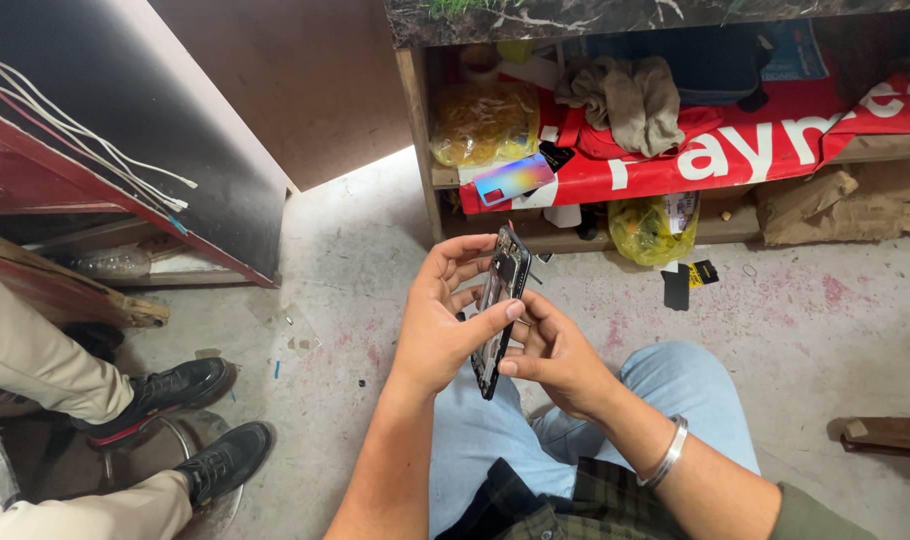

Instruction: The person picks up a disassembled smartphone from a glass display counter and works on it while seated. They use a metal pry tool to lift components inside the phone frame, peel adhesive backing from a replacement battery cover, connect the display flex cable, and press the parts together by hand.

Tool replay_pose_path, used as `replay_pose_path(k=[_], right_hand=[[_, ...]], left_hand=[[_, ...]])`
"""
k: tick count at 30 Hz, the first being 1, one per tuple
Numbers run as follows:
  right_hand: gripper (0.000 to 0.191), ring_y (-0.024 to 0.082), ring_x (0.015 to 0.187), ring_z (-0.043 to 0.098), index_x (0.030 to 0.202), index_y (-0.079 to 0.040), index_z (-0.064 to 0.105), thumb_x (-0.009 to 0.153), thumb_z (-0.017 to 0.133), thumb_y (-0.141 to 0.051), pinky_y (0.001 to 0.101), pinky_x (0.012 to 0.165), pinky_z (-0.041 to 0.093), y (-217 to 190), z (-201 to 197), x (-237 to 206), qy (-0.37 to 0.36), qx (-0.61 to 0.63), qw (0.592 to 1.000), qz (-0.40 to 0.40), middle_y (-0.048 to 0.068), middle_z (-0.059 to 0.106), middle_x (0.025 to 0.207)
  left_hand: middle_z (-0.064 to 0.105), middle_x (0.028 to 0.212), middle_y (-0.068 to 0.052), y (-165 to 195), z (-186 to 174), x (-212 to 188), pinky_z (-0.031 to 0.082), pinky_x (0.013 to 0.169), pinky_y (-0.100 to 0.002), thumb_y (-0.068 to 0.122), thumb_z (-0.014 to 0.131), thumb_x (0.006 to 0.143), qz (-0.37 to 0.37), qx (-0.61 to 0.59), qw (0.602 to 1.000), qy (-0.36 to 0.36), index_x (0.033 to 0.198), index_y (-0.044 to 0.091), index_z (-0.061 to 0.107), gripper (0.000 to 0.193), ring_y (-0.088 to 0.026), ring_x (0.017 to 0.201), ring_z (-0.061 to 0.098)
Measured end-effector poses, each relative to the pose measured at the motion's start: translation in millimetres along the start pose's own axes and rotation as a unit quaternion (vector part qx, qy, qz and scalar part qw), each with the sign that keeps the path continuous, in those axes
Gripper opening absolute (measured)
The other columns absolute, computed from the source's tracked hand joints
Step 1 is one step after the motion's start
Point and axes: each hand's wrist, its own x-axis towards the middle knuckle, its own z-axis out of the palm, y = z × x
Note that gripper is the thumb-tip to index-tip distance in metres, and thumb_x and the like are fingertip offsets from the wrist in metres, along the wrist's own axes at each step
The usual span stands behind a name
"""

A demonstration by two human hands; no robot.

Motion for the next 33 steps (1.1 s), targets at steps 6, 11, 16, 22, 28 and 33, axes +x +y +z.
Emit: replay_pose_path(k=[6,11,16,22,28,33], right_hand=[[0.088,0.021,0.134,0.051,0.153,0.000,0.036,0.078,0.081,0.002,0.0359,0.103,0.051,3,-3,0,0.000,-0.009,1.000,-0.009,0.009,0.048,0.145],[0.085,0.019,0.129,0.052,0.151,-0.001,0.040,0.077,0.081,0.006,0.0359,0.099,0.052,6,-8,-1,0.009,-0.013,1.000,-0.014,0.008,0.049,0.144],[0.082,0.018,0.129,0.053,0.148,0.000,0.043,0.077,0.081,0.008,0.0365,0.102,0.052,5,-10,-2,0.003,-0.018,1.000,-0.012,0.008,0.050,0.144],[0.086,0.019,0.131,0.054,0.149,-0.003,0.039,0.075,0.081,0.008,0.0399,0.106,0.052,1,-8,-3,0.006,-0.009,1.000,-0.013,0.007,0.050,0.145],[0.085,0.021,0.129,0.055,0.149,-0.004,0.039,0.076,0.080,0.010,0.0403,0.107,0.051,-4,-7,-6,0.022,-0.019,0.999,-0.032,0.008,0.051,0.141],[0.080,0.023,0.126,0.056,0.148,0.000,0.042,0.078,0.082,0.005,0.0414,0.108,0.049,-17,-7,-11,0.007,-0.076,0.996,-0.053,0.012,0.052,0.143]], left_hand=[[0.059,0.141,-0.011,0,0,0,0.049,0.108,-0.043,0.010,0.085,0.078,-0.007,0.005,1.000,-0.002,0.138,0.006,0.052,0.068,-0.025,0.134,0.057],[0.058,0.143,-0.011,-2,-1,-1,0.048,0.110,-0.042,0.009,0.084,0.079,0.012,-0.002,1.000,-0.011,0.139,0.006,0.052,0.068,-0.025,0.136,0.056],[0.058,0.142,-0.012,-4,-1,-2,0.047,0.113,-0.042,0.007,0.084,0.079,0.020,0.005,0.999,-0.034,0.142,0.005,0.049,0.073,-0.026,0.138,0.055],[0.056,0.145,-0.012,-2,-1,-4,0.046,0.114,-0.043,0.007,0.085,0.077,0.023,0.005,0.999,-0.047,0.145,0.005,0.047,0.077,-0.026,0.139,0.054],[0.055,0.148,-0.013,6,-3,-3,0.045,0.116,-0.044,0.005,0.084,0.079,0.032,-0.009,0.999,-0.043,0.147,0.006,0.046,0.078,-0.026,0.139,0.054],[0.052,0.151,-0.015,8,-6,-1,0.048,0.112,-0.046,0.003,0.080,0.081,0.024,-0.111,0.993,-0.022,0.146,0.006,0.043,0.075,-0.027,0.139,0.052]])
